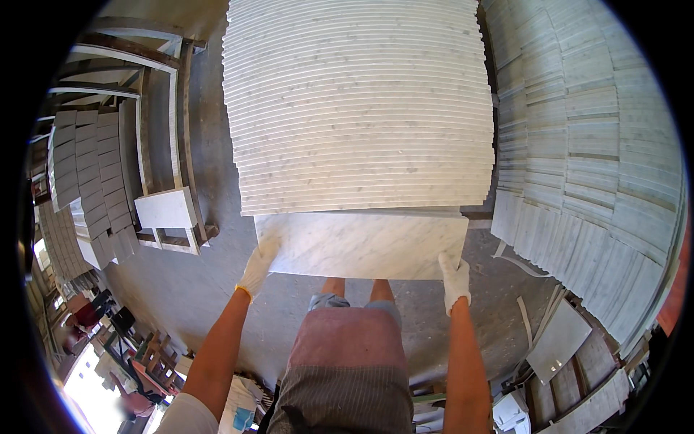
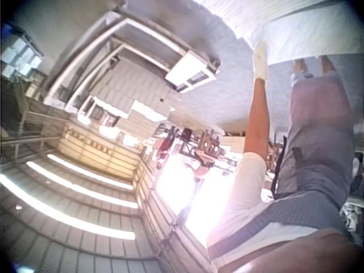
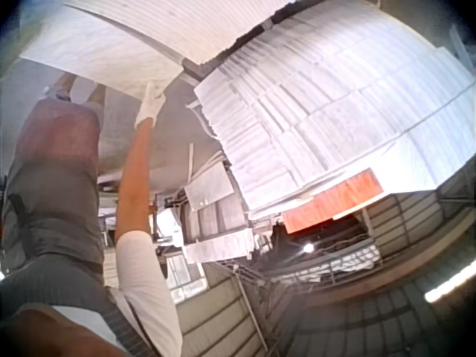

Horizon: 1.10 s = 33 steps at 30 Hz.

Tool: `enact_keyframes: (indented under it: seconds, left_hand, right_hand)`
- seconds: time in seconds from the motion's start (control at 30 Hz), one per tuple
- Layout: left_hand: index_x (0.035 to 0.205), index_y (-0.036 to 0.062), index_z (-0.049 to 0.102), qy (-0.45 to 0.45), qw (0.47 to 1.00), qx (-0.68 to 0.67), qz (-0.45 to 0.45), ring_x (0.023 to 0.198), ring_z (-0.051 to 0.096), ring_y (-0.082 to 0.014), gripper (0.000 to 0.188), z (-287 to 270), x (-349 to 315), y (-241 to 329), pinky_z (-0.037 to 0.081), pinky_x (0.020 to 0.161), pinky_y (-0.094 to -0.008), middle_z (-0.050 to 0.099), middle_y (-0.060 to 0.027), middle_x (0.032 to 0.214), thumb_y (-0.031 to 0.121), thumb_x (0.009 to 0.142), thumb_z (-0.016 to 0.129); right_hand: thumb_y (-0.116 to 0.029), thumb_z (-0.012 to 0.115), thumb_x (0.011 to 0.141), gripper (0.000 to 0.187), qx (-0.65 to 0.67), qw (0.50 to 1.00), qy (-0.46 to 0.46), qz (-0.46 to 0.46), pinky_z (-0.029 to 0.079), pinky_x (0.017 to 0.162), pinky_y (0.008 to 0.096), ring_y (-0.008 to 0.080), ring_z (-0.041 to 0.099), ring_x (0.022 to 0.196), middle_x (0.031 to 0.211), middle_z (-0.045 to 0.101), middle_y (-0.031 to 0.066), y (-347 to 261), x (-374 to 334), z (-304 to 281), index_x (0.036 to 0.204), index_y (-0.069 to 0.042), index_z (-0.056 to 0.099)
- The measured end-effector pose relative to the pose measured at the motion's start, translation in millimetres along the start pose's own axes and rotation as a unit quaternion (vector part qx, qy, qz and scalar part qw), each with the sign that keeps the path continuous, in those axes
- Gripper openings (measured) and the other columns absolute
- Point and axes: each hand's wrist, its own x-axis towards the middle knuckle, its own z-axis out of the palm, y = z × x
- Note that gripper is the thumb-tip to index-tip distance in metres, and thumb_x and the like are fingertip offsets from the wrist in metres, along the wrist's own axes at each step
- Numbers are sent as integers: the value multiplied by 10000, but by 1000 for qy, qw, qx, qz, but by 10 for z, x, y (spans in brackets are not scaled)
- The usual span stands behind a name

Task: The person picks up white rectangular tiles from a table, wipes them with a cloth, and stacks them. The person also uses a marker to write on a tile before stacking it. The person moves between stacks and tables to continue the process.

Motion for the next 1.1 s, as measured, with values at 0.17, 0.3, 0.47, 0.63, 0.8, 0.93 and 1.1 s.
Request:
enact_keyframes:
  seconds: [0.17, 0.3, 0.47, 0.63, 0.8, 0.93, 1.1]
  left_hand:
    - [1373, -20, 485, 35, 995, 72, -54, 1289, 472, -203, 604, -11, 82, -92, 337, 1076, -316, 535, -112, 1382, 430, 972, 521]
    - [1283, -67, 509, 44, 999, 22, -6, 1202, 547, -265, 723, 10, 111, -140, 410, 1004, -368, 595, -188, 1276, 523, 880, 621]
    - [1300, -63, 492, 61, 993, 88, -44, 1217, 532, -269, 744, -52, 111, -297, 411, 994, -373, 588, -195, 1275, 546, 885, 590]
    - [1394, 4, 458, -69, 995, 39, -56, 1280, 472, -196, 630, -253, -52, 123, 344, 1064, -329, 512, -115, 1390, 452, 957, 535]
    - [1435, 19, 412, -140, 954, -209, -162, 1292, 454, -157, 642, -357, -100, 554, 336, 1093, -304, 471, -78, 1433, 463, 981, 508]
    - [1427, -5, 405, -96, 970, -167, -146, 1281, 468, -168, 719, -256, 138, 609, 362, 1076, -301, 477, -112, 1422, 533, 961, 504]
    - [1428, -34, 396, -35, 983, -33, -178, 1301, 450, -210, 851, -167, 197, 531, 342, 1081, -325, 468, -129, 1426, 634, 910, 489]
  right_hand:
    - [-513, 731, 816, 788, 67, 998, 10, 6, 424, 947, 350, 189, 506, 1113, 1234, 548, 96, 187, 127, -31, 1310, 33, 450]
    - [-492, 701, 850, 725, 49, 998, 12, 29, 446, 951, 374, 197, 525, 1121, 1239, 540, 74, 179, 145, -69, 1319, -2, 447]
    - [-530, 667, 860, 758, 25, 997, 32, 60, 451, 964, 403, 201, 532, 1131, 1285, 515, 86, -103, -56, -23, 1355, -16, 411]
    - [-693, 592, 820, 873, -80, 991, 9, 106, 428, 945, 398, 191, 495, 1175, 1315, 508, 66, -613, -273, -141, 1393, -61, 407]
    - [-769, 547, 786, 884, -170, 973, -13, 154, 424, 829, 349, 168, 529, 1056, 1212, 584, 30, -937, -291, -235, 1362, -100, 482]
    - [-772, 542, 788, 881, -176, 971, -37, 156, 434, 777, 339, 157, 559, 974, 1161, 619, 13, -963, -250, -268, 1366, -109, 492]
    - [-735, 532, 825, 826, -163, 967, -84, 175, 469, 844, 352, 169, 574, 1056, 1207, 617, 28, -899, -123, -365, 1372, -118, 486]
